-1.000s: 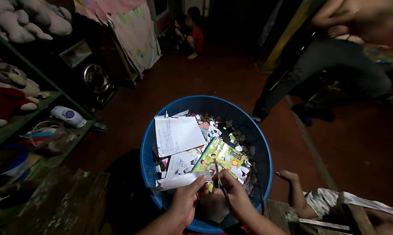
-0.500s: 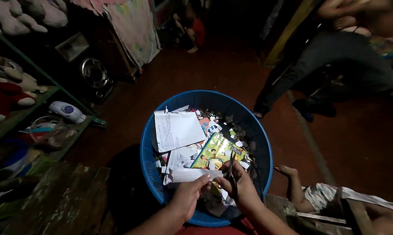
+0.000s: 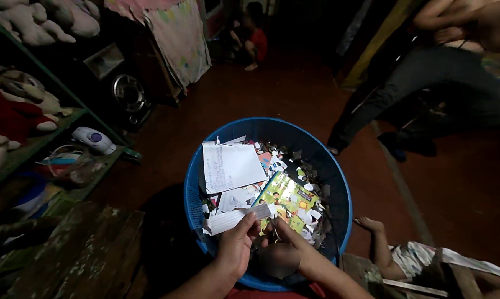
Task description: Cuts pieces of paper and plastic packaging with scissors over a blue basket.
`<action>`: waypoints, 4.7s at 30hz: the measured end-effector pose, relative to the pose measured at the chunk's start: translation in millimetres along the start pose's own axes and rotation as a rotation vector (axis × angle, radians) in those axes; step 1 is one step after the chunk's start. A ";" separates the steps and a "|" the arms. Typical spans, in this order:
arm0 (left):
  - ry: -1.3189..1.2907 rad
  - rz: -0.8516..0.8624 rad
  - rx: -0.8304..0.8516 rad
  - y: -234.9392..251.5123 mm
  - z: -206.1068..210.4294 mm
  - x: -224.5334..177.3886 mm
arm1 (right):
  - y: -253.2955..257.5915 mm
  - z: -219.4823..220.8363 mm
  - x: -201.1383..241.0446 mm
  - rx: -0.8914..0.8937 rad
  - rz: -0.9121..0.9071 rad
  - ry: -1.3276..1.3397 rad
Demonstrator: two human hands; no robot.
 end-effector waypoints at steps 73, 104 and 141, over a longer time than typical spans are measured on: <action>0.052 0.142 0.045 -1.6 2.7 2.1 | -0.3 8.3 4.2 -0.022 -0.062 -0.193; 0.226 0.024 0.123 -6.8 7.4 7.0 | -3.5 -4.4 10.1 -0.286 -0.180 -0.040; 0.173 0.101 0.063 -5.3 6.8 4.1 | -4.4 -3.1 6.3 -0.235 -0.062 -0.088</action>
Point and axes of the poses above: each hand's wrist, its own y-axis towards the middle knuckle, its own z-axis out of the palm, x = y × z, the point moved 5 cm from there along y, towards the middle knuckle, and after that the axes turned 10 degrees about y, right-handed, at the moved point
